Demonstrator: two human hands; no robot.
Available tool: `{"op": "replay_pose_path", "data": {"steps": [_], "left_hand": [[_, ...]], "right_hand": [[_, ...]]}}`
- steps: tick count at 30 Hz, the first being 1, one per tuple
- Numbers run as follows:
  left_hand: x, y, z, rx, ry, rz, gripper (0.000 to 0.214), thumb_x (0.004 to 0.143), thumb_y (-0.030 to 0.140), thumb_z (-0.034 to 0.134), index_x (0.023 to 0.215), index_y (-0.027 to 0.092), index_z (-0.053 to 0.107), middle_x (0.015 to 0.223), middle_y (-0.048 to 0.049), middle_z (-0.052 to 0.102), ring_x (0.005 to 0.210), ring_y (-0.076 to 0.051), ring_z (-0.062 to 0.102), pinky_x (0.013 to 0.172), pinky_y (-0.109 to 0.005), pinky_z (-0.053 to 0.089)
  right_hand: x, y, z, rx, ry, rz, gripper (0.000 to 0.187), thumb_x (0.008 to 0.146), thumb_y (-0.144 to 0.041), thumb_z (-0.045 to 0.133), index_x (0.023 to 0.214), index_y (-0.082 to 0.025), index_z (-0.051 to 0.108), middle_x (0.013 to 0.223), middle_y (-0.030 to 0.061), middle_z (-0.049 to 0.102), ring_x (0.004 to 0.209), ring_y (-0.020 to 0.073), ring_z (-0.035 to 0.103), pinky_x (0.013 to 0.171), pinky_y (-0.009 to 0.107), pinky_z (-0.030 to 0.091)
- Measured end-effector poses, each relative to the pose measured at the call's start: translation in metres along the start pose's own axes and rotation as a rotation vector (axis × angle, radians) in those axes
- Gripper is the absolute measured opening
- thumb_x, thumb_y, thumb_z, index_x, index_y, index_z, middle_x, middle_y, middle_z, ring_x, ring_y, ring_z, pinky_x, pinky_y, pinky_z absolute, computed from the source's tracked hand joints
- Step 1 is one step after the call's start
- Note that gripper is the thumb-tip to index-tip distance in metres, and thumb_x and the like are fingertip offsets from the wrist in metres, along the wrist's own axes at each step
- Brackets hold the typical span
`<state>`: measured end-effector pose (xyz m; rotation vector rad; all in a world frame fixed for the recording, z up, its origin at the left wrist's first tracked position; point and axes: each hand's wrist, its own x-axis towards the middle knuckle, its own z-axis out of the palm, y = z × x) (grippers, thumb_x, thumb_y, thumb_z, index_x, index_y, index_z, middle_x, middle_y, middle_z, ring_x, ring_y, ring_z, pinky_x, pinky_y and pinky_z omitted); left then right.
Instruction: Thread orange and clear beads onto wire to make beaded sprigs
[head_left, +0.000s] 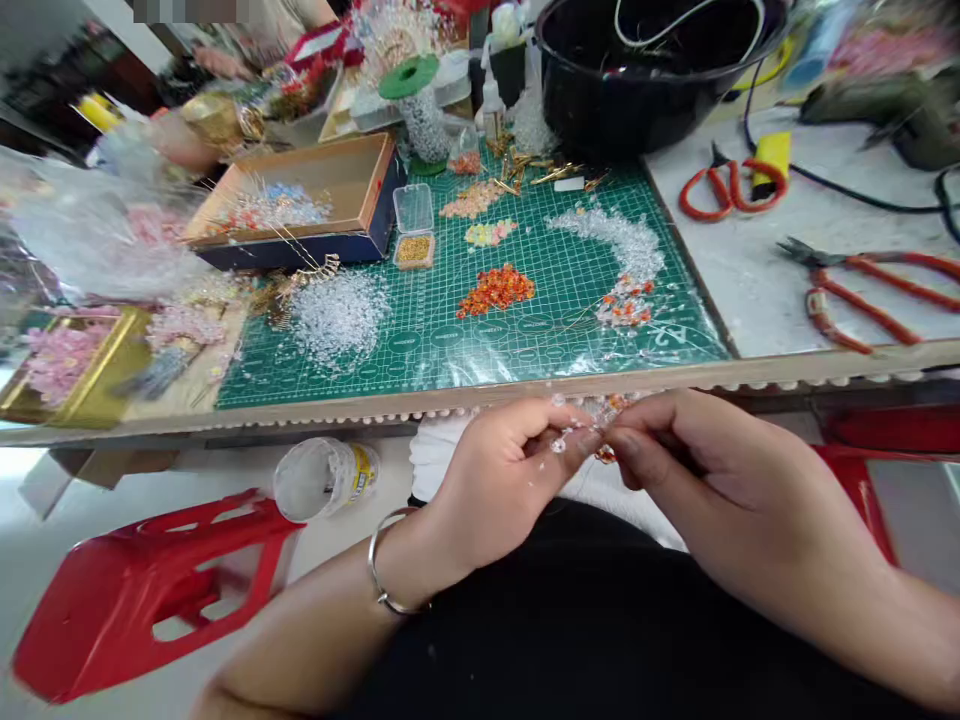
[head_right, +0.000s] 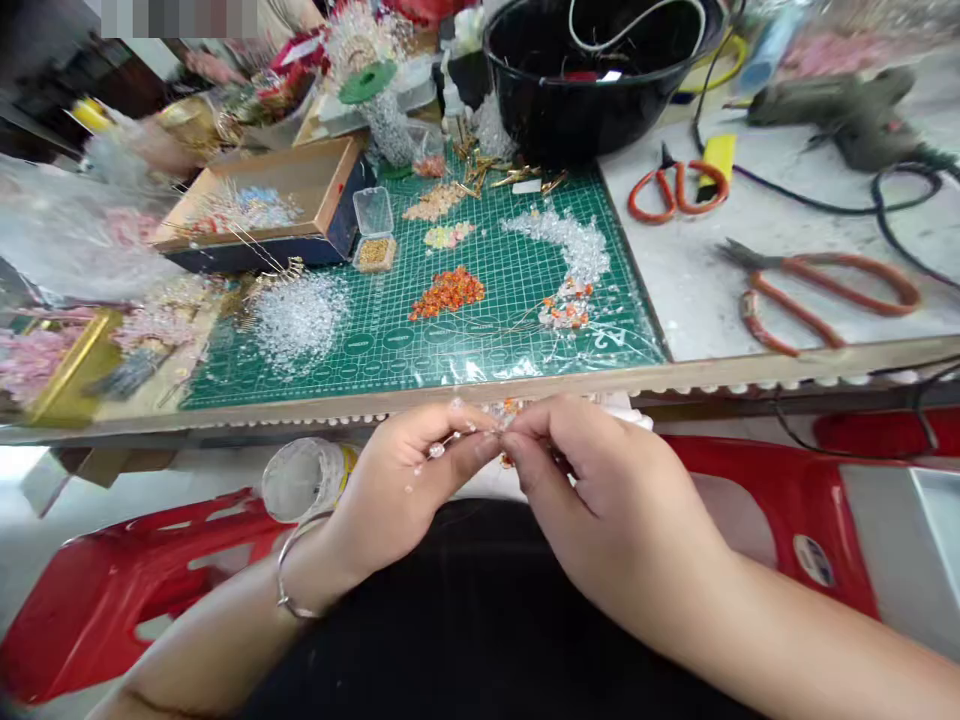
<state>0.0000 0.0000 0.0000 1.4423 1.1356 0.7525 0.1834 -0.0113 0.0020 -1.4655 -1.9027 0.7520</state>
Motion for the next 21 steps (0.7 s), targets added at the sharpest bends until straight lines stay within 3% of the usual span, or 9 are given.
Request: {"op": "replay_pose_path", "data": {"steps": [7, 14, 17, 21], "left_hand": [[-0.004, 0.007, -0.003, 0.244, -0.043, 0.18, 0.019, 0.097, 0.029, 0.06, 0.09, 0.015, 0.071, 0.085, -0.0057, 0.074, 0.076, -0.016, 0.065, 0.069, -0.027, 0.046], [-0.003, 0.003, -0.009, 0.205, -0.054, 0.225, 0.024, 0.1, 0.028, 0.055, 0.082, 0.016, 0.066, 0.075, -0.0019, 0.067, 0.07, -0.013, 0.061, 0.066, -0.025, 0.044], [-0.002, 0.001, -0.008, 0.176, -0.017, 0.242, 0.026, 0.1, 0.028, 0.055, 0.08, 0.016, 0.066, 0.07, -0.0008, 0.065, 0.066, -0.012, 0.059, 0.063, -0.024, 0.045], [-0.005, 0.0, -0.007, 0.114, 0.054, 0.28, 0.019, 0.098, 0.025, 0.056, 0.088, 0.017, 0.069, 0.078, -0.0017, 0.07, 0.07, -0.013, 0.062, 0.067, -0.025, 0.048]], "right_hand": [[-0.004, -0.005, -0.002, -0.073, 0.013, -0.064, 0.018, 0.094, -0.024, 0.056, 0.078, -0.024, 0.063, 0.061, -0.0043, 0.068, 0.048, 0.0118, 0.063, 0.047, 0.022, 0.047], [-0.007, -0.003, 0.0, -0.284, 0.05, -0.267, 0.019, 0.097, -0.023, 0.052, 0.08, -0.021, 0.059, 0.062, 0.0024, 0.07, 0.045, 0.0175, 0.061, 0.044, 0.029, 0.04], [-0.01, -0.004, 0.003, -0.221, 0.072, -0.228, 0.012, 0.097, -0.022, 0.054, 0.086, -0.022, 0.06, 0.069, 0.0021, 0.074, 0.051, 0.0171, 0.066, 0.048, 0.028, 0.043], [-0.014, -0.006, 0.007, -0.04, 0.095, -0.063, 0.007, 0.094, -0.027, 0.061, 0.088, -0.027, 0.061, 0.07, -0.0039, 0.07, 0.056, 0.0129, 0.065, 0.051, 0.024, 0.047]]}}
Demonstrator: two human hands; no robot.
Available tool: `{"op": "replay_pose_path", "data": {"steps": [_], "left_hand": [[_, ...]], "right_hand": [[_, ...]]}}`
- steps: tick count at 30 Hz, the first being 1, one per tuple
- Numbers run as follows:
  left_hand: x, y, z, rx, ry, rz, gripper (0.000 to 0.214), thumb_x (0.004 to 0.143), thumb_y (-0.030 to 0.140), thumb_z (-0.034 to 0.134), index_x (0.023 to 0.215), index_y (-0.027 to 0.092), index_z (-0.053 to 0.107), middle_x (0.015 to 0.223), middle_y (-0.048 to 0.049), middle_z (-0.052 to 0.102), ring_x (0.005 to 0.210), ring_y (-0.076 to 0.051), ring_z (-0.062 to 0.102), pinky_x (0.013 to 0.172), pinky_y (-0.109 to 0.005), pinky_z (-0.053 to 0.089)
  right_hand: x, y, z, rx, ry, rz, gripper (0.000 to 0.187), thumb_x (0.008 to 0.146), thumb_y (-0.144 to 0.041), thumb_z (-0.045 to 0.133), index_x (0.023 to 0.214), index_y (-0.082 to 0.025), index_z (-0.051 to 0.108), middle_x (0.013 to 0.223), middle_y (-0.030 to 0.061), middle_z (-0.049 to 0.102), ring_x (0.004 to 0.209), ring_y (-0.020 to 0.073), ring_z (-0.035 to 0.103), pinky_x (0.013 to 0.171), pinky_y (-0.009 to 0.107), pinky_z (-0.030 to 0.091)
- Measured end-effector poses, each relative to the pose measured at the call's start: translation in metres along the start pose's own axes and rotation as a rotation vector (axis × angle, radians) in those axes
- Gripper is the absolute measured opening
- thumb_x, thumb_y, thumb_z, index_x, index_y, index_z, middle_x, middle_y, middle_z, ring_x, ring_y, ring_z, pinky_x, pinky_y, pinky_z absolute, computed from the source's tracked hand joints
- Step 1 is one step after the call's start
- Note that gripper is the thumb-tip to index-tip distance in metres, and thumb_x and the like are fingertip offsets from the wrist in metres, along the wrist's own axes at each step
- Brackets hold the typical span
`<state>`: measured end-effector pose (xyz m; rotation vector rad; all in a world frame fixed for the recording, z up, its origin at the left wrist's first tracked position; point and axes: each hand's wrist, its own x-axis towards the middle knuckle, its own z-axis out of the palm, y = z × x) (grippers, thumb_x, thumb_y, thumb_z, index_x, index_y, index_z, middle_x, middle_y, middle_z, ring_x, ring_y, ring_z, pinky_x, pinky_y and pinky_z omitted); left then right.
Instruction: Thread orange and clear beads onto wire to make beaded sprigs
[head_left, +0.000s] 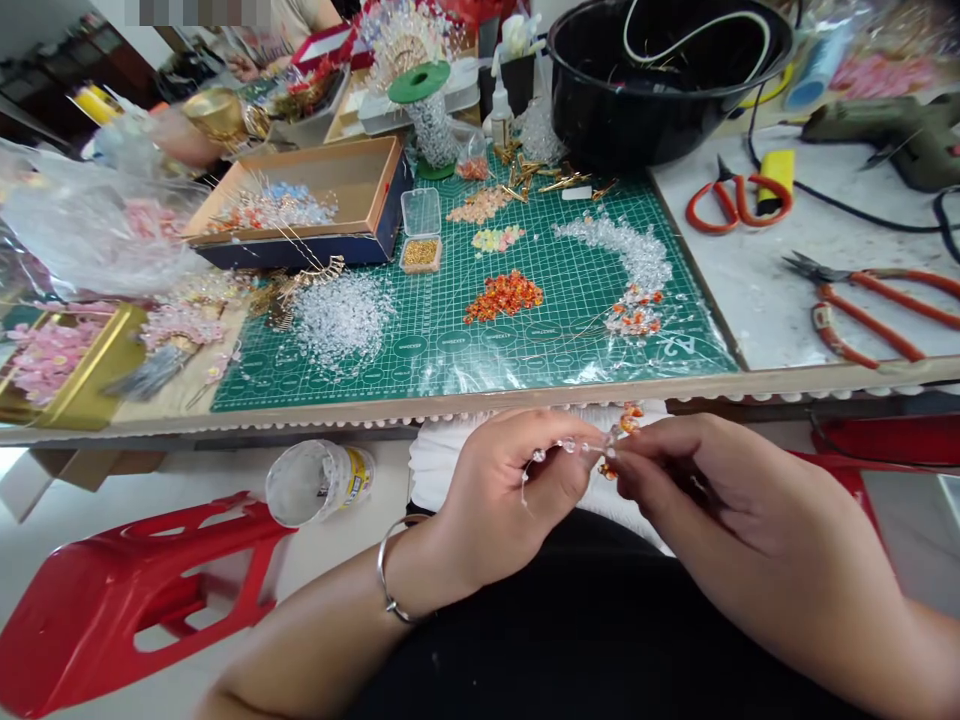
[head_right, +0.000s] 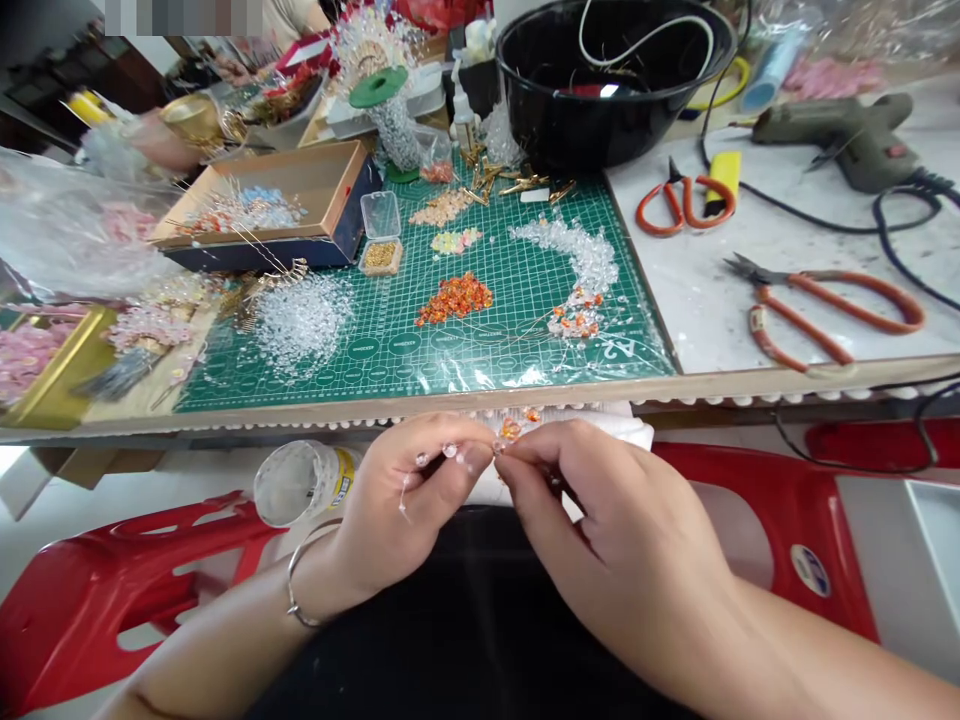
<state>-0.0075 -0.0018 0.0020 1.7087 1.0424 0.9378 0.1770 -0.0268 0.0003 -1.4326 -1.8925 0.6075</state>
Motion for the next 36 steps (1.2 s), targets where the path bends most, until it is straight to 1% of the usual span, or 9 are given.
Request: {"op": "replay_pose_path", "data": {"steps": [4, 7, 11, 13, 17, 23, 28, 31, 36], "left_hand": [[-0.002, -0.001, 0.0, -0.031, 0.018, 0.048, 0.017, 0.097, 0.024, 0.057, 0.087, 0.018, 0.069, 0.081, -0.0011, 0.073, 0.071, -0.012, 0.063, 0.069, -0.026, 0.049], [-0.002, -0.004, 0.0, -0.063, 0.043, 0.041, 0.015, 0.096, 0.024, 0.059, 0.086, 0.019, 0.069, 0.077, 0.0003, 0.07, 0.067, -0.012, 0.06, 0.067, -0.026, 0.048], [-0.003, -0.008, 0.001, -0.177, 0.023, -0.056, 0.021, 0.098, 0.029, 0.058, 0.082, 0.019, 0.068, 0.069, 0.0008, 0.06, 0.063, -0.011, 0.052, 0.062, -0.026, 0.043], [-0.003, -0.008, 0.001, -0.242, -0.011, -0.127, 0.028, 0.099, 0.035, 0.057, 0.078, 0.018, 0.067, 0.065, 0.0013, 0.053, 0.061, -0.011, 0.046, 0.059, -0.026, 0.04], [-0.002, -0.008, 0.0, -0.411, -0.063, -0.214, 0.032, 0.099, 0.04, 0.058, 0.076, 0.018, 0.063, 0.067, 0.0009, 0.053, 0.063, -0.011, 0.046, 0.063, -0.026, 0.041], [-0.002, -0.006, -0.002, -0.523, -0.124, -0.269, 0.024, 0.098, 0.034, 0.061, 0.081, 0.019, 0.068, 0.071, 0.0015, 0.06, 0.076, -0.012, 0.06, 0.073, -0.024, 0.046], [0.003, 0.003, -0.002, -0.481, -0.148, -0.347, 0.03, 0.095, 0.04, 0.065, 0.074, 0.018, 0.064, 0.074, 0.0004, 0.065, 0.075, -0.013, 0.061, 0.072, -0.026, 0.048], [0.004, 0.004, -0.002, -0.415, -0.165, -0.392, 0.035, 0.095, 0.045, 0.062, 0.073, 0.018, 0.062, 0.071, -0.0008, 0.062, 0.068, -0.013, 0.057, 0.063, -0.027, 0.045], [-0.001, -0.012, 0.003, -0.471, -0.134, -0.396, 0.025, 0.092, 0.045, 0.066, 0.093, 0.021, 0.061, 0.068, 0.0037, 0.048, 0.057, -0.009, 0.039, 0.053, -0.024, 0.035]], "right_hand": [[0.003, -0.001, 0.001, 0.222, -0.034, 0.218, 0.017, 0.092, -0.039, 0.065, 0.082, -0.025, 0.064, 0.064, -0.003, 0.065, 0.052, 0.0116, 0.06, 0.046, 0.021, 0.048], [0.01, 0.0, 0.001, 0.516, -0.157, 0.351, 0.02, 0.091, -0.043, 0.068, 0.084, -0.024, 0.066, 0.062, -0.0032, 0.063, 0.052, 0.0108, 0.058, 0.043, 0.019, 0.045], [0.016, 0.006, 0.004, 0.86, -0.313, 0.45, 0.02, 0.09, -0.045, 0.072, 0.092, -0.026, 0.067, 0.076, -0.0017, 0.069, 0.071, 0.0137, 0.067, 0.062, 0.021, 0.056], [0.016, 0.009, 0.005, 0.831, -0.27, 0.413, 0.019, 0.089, -0.045, 0.073, 0.089, -0.027, 0.068, 0.075, -0.0027, 0.069, 0.07, 0.0125, 0.065, 0.063, 0.02, 0.055], [0.013, 0.008, 0.003, 0.509, -0.108, 0.223, 0.007, 0.087, -0.036, 0.075, 0.088, -0.03, 0.072, 0.073, -0.0041, 0.07, 0.064, 0.0109, 0.063, 0.056, 0.018, 0.051], [0.017, 0.003, -0.003, 0.452, -0.183, 0.232, 0.014, 0.09, -0.037, 0.07, 0.081, -0.027, 0.072, 0.072, -0.0026, 0.073, 0.061, 0.0119, 0.064, 0.054, 0.019, 0.051], [0.016, 0.006, -0.005, 0.563, -0.219, 0.292, 0.016, 0.089, -0.038, 0.072, 0.078, -0.026, 0.071, 0.069, -0.0021, 0.069, 0.061, 0.0126, 0.062, 0.055, 0.021, 0.05], [0.014, 0.011, -0.001, 0.795, -0.262, 0.415, 0.022, 0.087, -0.043, 0.075, 0.076, -0.024, 0.071, 0.067, -0.0006, 0.066, 0.061, 0.014, 0.06, 0.055, 0.024, 0.049], [0.016, 0.013, 0.007, 1.173, -0.259, 0.61, 0.024, 0.079, -0.042, 0.082, 0.074, -0.021, 0.071, 0.053, -0.0071, 0.043, 0.046, 0.0058, 0.027, 0.043, 0.021, 0.026]]}}
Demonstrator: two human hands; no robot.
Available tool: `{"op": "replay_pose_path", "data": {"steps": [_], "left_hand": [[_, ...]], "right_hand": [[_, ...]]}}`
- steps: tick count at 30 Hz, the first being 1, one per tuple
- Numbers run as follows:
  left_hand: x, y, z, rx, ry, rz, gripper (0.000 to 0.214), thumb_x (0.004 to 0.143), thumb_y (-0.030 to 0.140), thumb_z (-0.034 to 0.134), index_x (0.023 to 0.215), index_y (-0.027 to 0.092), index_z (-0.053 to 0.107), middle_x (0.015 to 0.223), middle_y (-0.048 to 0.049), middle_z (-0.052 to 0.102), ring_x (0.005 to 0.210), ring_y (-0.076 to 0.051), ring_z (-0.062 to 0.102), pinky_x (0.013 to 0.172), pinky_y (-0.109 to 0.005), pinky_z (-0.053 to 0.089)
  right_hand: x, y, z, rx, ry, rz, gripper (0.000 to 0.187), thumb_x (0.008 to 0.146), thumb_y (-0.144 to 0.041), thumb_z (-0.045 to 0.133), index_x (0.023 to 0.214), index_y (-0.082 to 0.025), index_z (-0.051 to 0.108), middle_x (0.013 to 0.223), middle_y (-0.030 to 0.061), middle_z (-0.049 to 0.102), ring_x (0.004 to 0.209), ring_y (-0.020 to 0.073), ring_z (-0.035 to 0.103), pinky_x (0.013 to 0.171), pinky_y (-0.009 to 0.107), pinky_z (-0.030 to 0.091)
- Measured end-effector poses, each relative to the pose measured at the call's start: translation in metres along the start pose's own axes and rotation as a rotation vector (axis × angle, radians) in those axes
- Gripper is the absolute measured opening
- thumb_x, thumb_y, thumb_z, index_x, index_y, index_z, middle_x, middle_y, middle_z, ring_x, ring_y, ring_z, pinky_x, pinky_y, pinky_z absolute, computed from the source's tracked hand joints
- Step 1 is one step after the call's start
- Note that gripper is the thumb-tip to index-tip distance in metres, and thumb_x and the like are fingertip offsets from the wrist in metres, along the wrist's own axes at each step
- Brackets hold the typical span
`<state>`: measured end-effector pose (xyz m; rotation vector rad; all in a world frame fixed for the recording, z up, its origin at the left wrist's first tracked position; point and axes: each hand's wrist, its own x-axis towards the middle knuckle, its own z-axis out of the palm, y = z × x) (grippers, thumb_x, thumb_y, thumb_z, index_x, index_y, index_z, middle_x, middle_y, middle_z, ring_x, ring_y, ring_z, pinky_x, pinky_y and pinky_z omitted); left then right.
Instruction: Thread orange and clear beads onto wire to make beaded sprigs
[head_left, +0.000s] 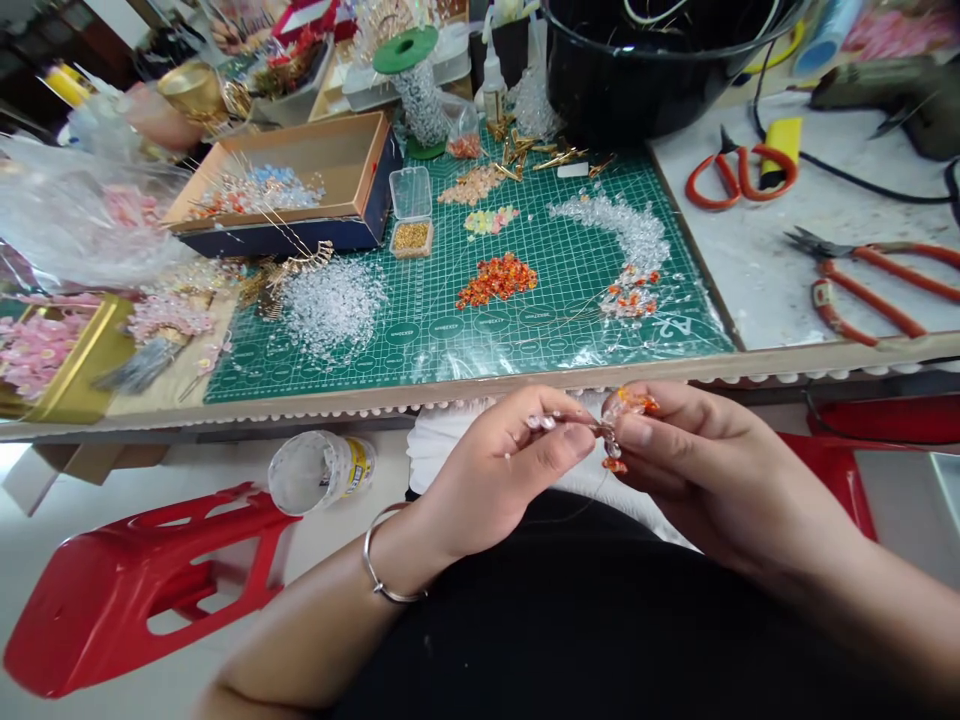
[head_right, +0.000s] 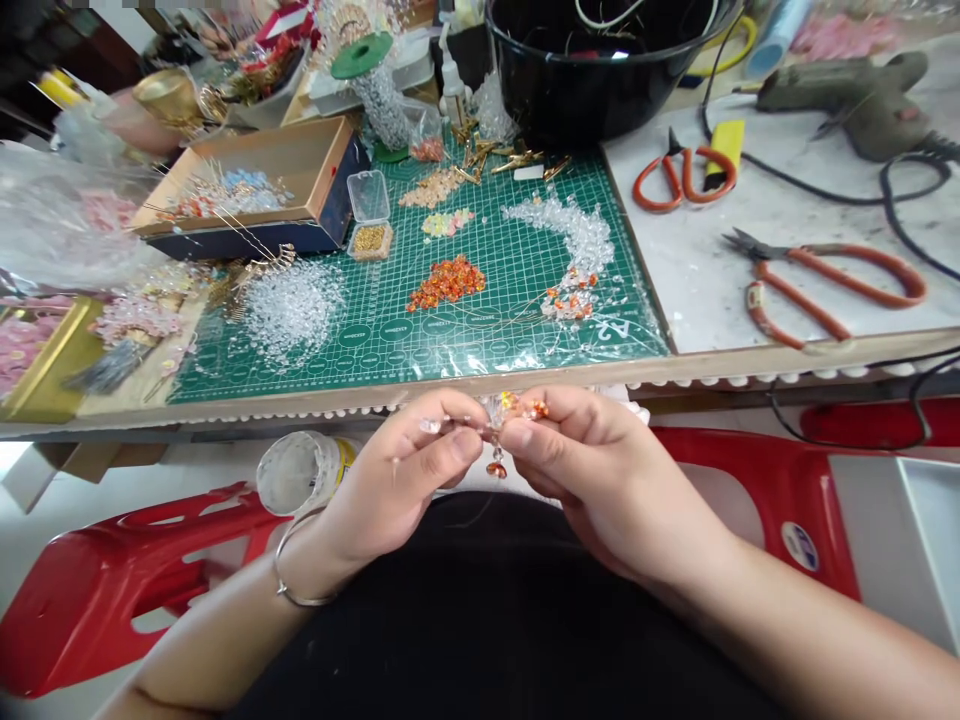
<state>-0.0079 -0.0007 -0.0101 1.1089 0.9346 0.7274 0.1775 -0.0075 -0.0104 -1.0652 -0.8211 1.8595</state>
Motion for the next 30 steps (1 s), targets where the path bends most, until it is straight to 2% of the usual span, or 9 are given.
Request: {"op": "replay_pose_path", "data": {"steps": [4, 6, 10, 14, 19, 21, 24, 27, 30], "left_hand": [[-0.001, -0.004, 0.002, 0.009, 0.009, 0.0, 0.023, 0.096, 0.043, 0.06, 0.091, 0.021, 0.056, 0.068, 0.0048, 0.045, 0.057, -0.009, 0.038, 0.055, -0.024, 0.036], [-0.003, 0.0, 0.003, 0.207, 0.02, 0.066, 0.023, 0.098, 0.039, 0.057, 0.087, 0.02, 0.057, 0.07, 0.0029, 0.051, 0.062, -0.01, 0.046, 0.061, -0.025, 0.041], [-0.007, 0.008, 0.005, 0.69, 0.045, 0.36, 0.016, 0.099, 0.024, 0.052, 0.087, 0.018, 0.06, 0.078, -0.0013, 0.063, 0.072, -0.014, 0.057, 0.071, -0.028, 0.044], [-0.01, 0.01, 0.005, 0.889, 0.052, 0.471, 0.015, 0.098, 0.015, 0.048, 0.1, 0.018, 0.063, 0.081, -0.003, 0.067, 0.073, -0.015, 0.059, 0.07, -0.029, 0.045], [-0.011, 0.008, 0.006, 0.757, 0.093, 0.405, 0.022, 0.102, 0.027, 0.049, 0.089, 0.019, 0.064, 0.074, -0.0011, 0.065, 0.069, -0.014, 0.059, 0.069, -0.028, 0.047], [-0.011, 0.006, 0.007, 0.644, 0.137, 0.348, 0.02, 0.102, 0.031, 0.051, 0.096, 0.019, 0.066, 0.081, -0.0019, 0.069, 0.07, -0.014, 0.06, 0.067, -0.027, 0.048], [-0.008, 0.001, 0.006, 0.487, 0.213, 0.296, 0.019, 0.1, 0.034, 0.057, 0.108, 0.02, 0.066, 0.093, -0.0029, 0.072, 0.069, -0.012, 0.06, 0.065, -0.025, 0.049], [-0.004, -0.001, 0.005, 0.415, 0.199, 0.279, 0.016, 0.097, 0.035, 0.061, 0.1, 0.02, 0.067, 0.087, -0.001, 0.07, 0.07, -0.011, 0.058, 0.066, -0.024, 0.048], [0.0, -0.001, 0.004, 0.36, 0.172, 0.197, 0.019, 0.097, 0.037, 0.061, 0.095, 0.02, 0.066, 0.077, 0.0011, 0.063, 0.067, -0.011, 0.052, 0.063, -0.023, 0.045]], "right_hand": [[0.003, 0.0, 0.004, 0.041, 0.029, -0.022, 0.028, 0.082, -0.041, 0.078, 0.068, -0.02, 0.066, 0.051, -0.0092, 0.031, 0.046, 0.0059, 0.017, 0.043, 0.021, 0.021], [0.003, 0.0, 0.005, 0.046, 0.049, -0.052, 0.028, 0.083, -0.04, 0.078, 0.068, -0.021, 0.064, 0.052, -0.0092, 0.031, 0.047, 0.0066, 0.019, 0.044, 0.022, 0.024], [0.001, 0.002, 0.005, 0.004, 0.118, -0.115, 0.024, 0.085, -0.037, 0.077, 0.07, -0.021, 0.064, 0.056, -0.0074, 0.038, 0.05, 0.0081, 0.028, 0.047, 0.022, 0.029], [-0.002, 0.003, 0.002, -0.07, 0.16, -0.161, 0.021, 0.086, -0.037, 0.077, 0.073, -0.023, 0.069, 0.061, -0.0054, 0.047, 0.055, 0.0098, 0.037, 0.05, 0.022, 0.035], [-0.004, 0.004, -0.001, -0.223, 0.174, -0.182, 0.017, 0.087, -0.042, 0.075, 0.082, -0.025, 0.073, 0.075, -0.002, 0.063, 0.067, 0.0132, 0.052, 0.061, 0.025, 0.045], [-0.004, 0.005, -0.002, -0.224, 0.165, -0.151, 0.021, 0.086, -0.044, 0.076, 0.082, -0.024, 0.073, 0.072, -0.002, 0.061, 0.064, 0.0129, 0.048, 0.058, 0.025, 0.042], [-0.004, 0.004, -0.001, -0.178, 0.114, -0.096, 0.025, 0.087, -0.045, 0.075, 0.077, -0.023, 0.069, 0.059, -0.005, 0.046, 0.054, 0.0109, 0.034, 0.049, 0.024, 0.032], [-0.004, 0.003, 0.001, -0.124, 0.084, -0.068, 0.027, 0.087, -0.044, 0.074, 0.074, -0.022, 0.067, 0.054, -0.0068, 0.036, 0.052, 0.0103, 0.026, 0.047, 0.025, 0.026], [-0.001, 0.003, 0.002, -0.128, 0.115, -0.075, 0.028, 0.086, -0.044, 0.075, 0.072, -0.022, 0.067, 0.055, -0.0062, 0.039, 0.052, 0.0103, 0.028, 0.047, 0.025, 0.028]]}}
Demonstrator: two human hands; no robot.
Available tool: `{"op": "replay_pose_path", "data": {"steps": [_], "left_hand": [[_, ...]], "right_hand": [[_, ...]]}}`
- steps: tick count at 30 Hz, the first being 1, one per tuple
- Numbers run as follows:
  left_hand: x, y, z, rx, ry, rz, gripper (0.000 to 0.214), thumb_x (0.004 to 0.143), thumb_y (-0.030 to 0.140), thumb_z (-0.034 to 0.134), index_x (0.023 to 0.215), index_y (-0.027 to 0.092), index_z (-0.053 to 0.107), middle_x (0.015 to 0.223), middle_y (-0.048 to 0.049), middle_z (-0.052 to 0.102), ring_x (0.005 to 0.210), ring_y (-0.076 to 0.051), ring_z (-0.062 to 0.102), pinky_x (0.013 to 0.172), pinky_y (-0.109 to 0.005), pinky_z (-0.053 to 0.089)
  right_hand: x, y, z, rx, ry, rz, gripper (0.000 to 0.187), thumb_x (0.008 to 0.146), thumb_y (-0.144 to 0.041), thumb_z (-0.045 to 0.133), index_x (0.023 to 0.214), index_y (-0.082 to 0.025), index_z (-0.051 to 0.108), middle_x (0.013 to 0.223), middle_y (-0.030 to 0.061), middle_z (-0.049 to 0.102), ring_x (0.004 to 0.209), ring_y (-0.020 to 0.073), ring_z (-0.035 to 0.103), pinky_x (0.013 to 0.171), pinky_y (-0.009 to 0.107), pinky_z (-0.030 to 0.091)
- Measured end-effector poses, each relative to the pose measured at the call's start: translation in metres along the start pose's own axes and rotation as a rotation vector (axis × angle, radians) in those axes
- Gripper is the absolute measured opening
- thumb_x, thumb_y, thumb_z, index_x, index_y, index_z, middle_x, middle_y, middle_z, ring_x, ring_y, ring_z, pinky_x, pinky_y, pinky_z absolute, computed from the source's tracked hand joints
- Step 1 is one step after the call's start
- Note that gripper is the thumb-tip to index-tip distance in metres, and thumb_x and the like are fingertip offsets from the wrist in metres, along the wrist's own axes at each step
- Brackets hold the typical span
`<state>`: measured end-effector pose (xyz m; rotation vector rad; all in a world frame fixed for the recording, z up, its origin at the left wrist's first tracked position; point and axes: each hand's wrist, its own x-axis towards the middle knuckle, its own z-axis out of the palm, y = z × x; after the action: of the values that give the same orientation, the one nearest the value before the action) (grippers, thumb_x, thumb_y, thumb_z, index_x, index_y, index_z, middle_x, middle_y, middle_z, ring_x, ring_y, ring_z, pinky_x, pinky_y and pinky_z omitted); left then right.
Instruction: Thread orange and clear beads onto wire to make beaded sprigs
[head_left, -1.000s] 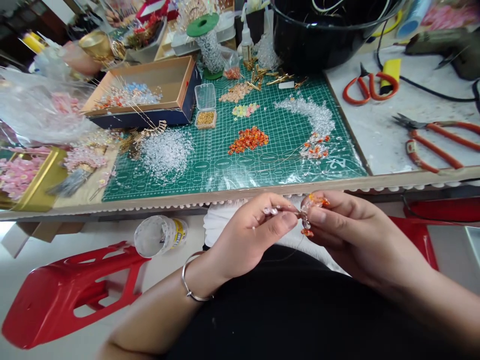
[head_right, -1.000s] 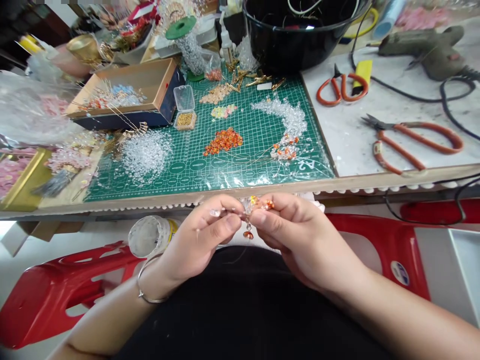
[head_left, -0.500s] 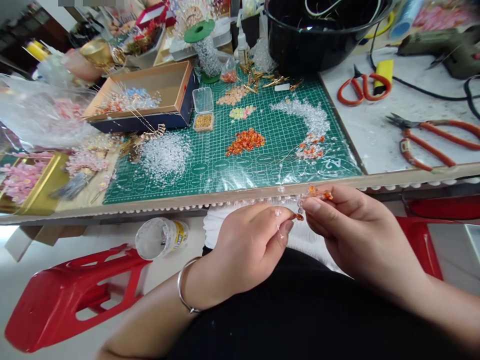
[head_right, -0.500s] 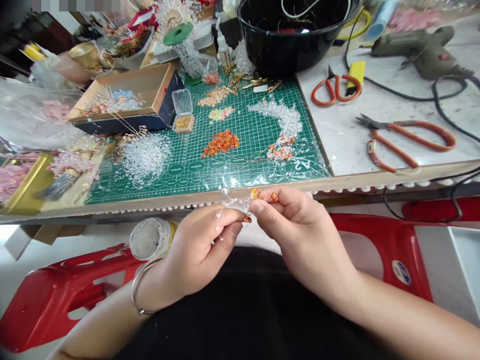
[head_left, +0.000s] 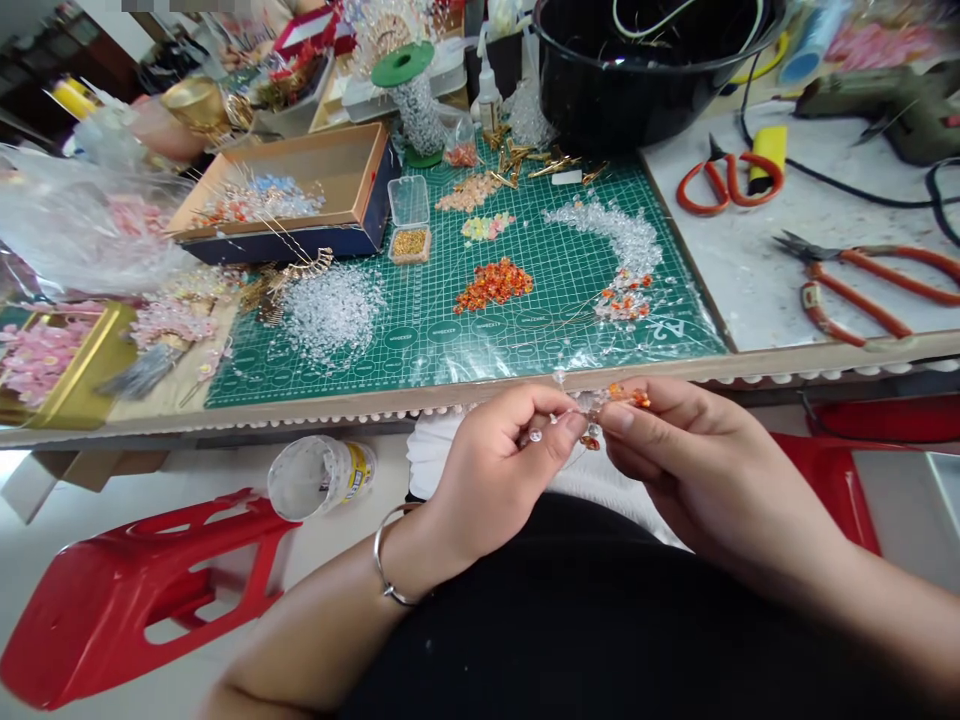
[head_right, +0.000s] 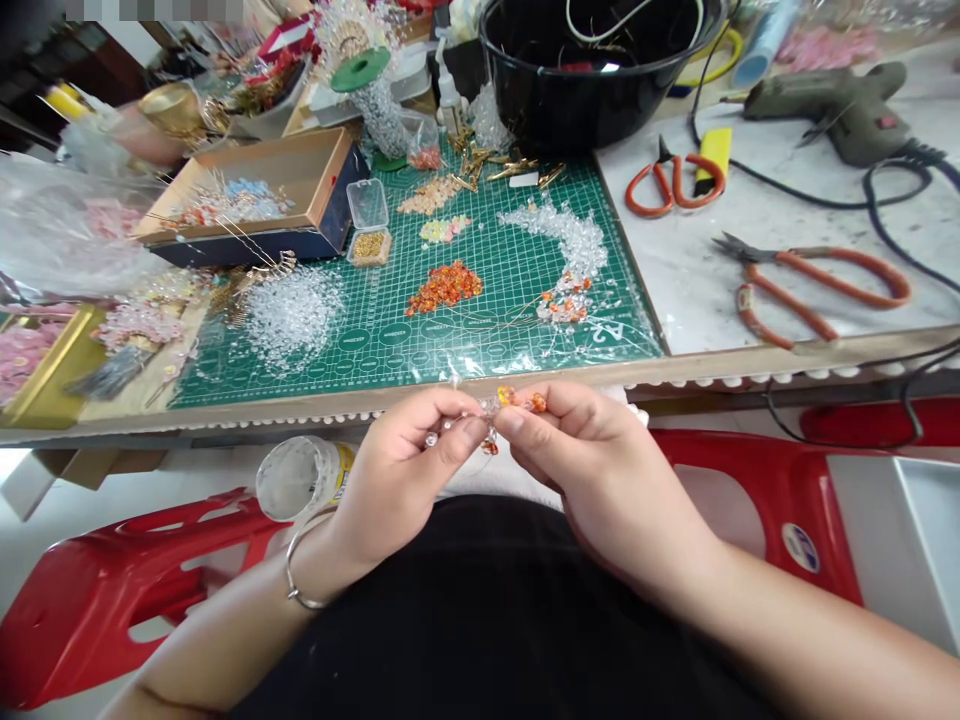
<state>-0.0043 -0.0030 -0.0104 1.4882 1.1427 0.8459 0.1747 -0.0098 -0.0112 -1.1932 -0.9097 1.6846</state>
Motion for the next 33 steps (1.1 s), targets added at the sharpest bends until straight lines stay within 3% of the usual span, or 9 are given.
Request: {"op": "replay_pose_path", "data": {"steps": [8, 11, 14, 18, 24, 26, 29, 31, 33], "left_hand": [[0.009, -0.005, -0.005, -0.258, -0.077, -0.165, 0.028, 0.09, 0.043, 0.069, 0.08, 0.018, 0.061, 0.073, 0.0025, 0.054, 0.067, -0.01, 0.047, 0.064, -0.024, 0.042], [0.01, -0.005, -0.007, -0.204, -0.072, -0.182, 0.03, 0.089, 0.046, 0.069, 0.079, 0.018, 0.062, 0.071, 0.0029, 0.052, 0.066, -0.01, 0.046, 0.062, -0.024, 0.042], [0.009, -0.003, -0.009, -0.102, -0.051, -0.167, 0.032, 0.091, 0.047, 0.066, 0.079, 0.018, 0.061, 0.071, 0.0026, 0.054, 0.066, -0.011, 0.048, 0.062, -0.024, 0.043], [0.004, -0.006, -0.008, 0.085, -0.047, -0.026, 0.024, 0.097, 0.04, 0.059, 0.089, 0.019, 0.064, 0.071, 0.0015, 0.06, 0.064, -0.012, 0.055, 0.064, -0.026, 0.046], [-0.002, -0.021, -0.003, 0.396, -0.046, 0.321, 0.019, 0.1, 0.029, 0.054, 0.106, 0.016, 0.067, 0.094, -0.0077, 0.074, 0.089, -0.02, 0.067, 0.085, -0.034, 0.05], [-0.004, -0.024, 0.0, 0.315, -0.075, 0.267, 0.024, 0.097, 0.033, 0.059, 0.114, 0.016, 0.064, 0.088, -0.0053, 0.071, 0.075, -0.016, 0.063, 0.076, -0.032, 0.051], [-0.007, -0.029, 0.005, -0.038, -0.068, -0.012, 0.037, 0.094, 0.042, 0.064, 0.121, 0.018, 0.055, 0.078, 0.0011, 0.061, 0.062, -0.011, 0.053, 0.059, -0.024, 0.045], [-0.009, -0.029, 0.006, -0.172, -0.04, -0.143, 0.029, 0.098, 0.045, 0.057, 0.108, 0.018, 0.055, 0.072, 0.0034, 0.055, 0.06, -0.01, 0.051, 0.057, -0.023, 0.042], [-0.012, -0.026, 0.004, -0.062, -0.038, -0.117, 0.028, 0.103, 0.043, 0.047, 0.093, 0.018, 0.055, 0.07, 0.0026, 0.054, 0.063, -0.011, 0.052, 0.062, -0.025, 0.043]], "right_hand": [[0.006, 0.001, -0.002, -0.282, 0.052, 0.004, 0.03, 0.085, -0.05, 0.075, 0.076, -0.022, 0.071, 0.06, -0.0032, 0.054, 0.055, 0.0121, 0.045, 0.05, 0.026, 0.035], [0.009, 0.0, -0.001, -0.239, 0.015, 0.02, 0.028, 0.087, -0.049, 0.073, 0.08, -0.022, 0.071, 0.059, -0.0037, 0.051, 0.054, 0.012, 0.041, 0.049, 0.026, 0.032], [0.013, -0.003, 0.003, -0.106, 0.009, 0.015, 0.03, 0.085, -0.041, 0.075, 0.066, -0.022, 0.064, 0.053, -0.005, 0.043, 0.053, 0.0112, 0.036, 0.049, 0.026, 0.031], [0.018, -0.008, 0.008, -0.019, 0.059, -0.001, 0.028, 0.086, -0.037, 0.075, 0.064, -0.024, 0.062, 0.054, -0.0052, 0.039, 0.051, 0.0114, 0.031, 0.047, 0.027, 0.03], [0.026, -0.011, 0.006, 0.013, 0.139, -0.045, 0.024, 0.086, -0.035, 0.076, 0.069, -0.024, 0.063, 0.058, -0.0043, 0.04, 0.051, 0.0111, 0.032, 0.044, 0.027, 0.026], [0.027, -0.012, 0.004, 0.018, 0.16, -0.067, 0.025, 0.085, -0.034, 0.076, 0.067, -0.024, 0.062, 0.058, -0.0043, 0.04, 0.051, 0.0109, 0.032, 0.044, 0.028, 0.024], [0.025, -0.014, 0.001, 0.009, 0.173, -0.092, 0.028, 0.083, -0.036, 0.078, 0.065, -0.024, 0.06, 0.059, -0.0037, 0.041, 0.051, 0.0113, 0.033, 0.044, 0.028, 0.025], [0.024, -0.013, -0.002, -0.009, 0.178, -0.109, 0.029, 0.082, -0.038, 0.077, 0.065, -0.025, 0.058, 0.059, -0.0034, 0.041, 0.052, 0.0116, 0.033, 0.044, 0.028, 0.025], [0.023, -0.011, -0.006, -0.044, 0.182, -0.125, 0.029, 0.084, -0.038, 0.074, 0.064, -0.024, 0.057, 0.059, -0.0033, 0.042, 0.052, 0.0115, 0.033, 0.045, 0.028, 0.024]]}}
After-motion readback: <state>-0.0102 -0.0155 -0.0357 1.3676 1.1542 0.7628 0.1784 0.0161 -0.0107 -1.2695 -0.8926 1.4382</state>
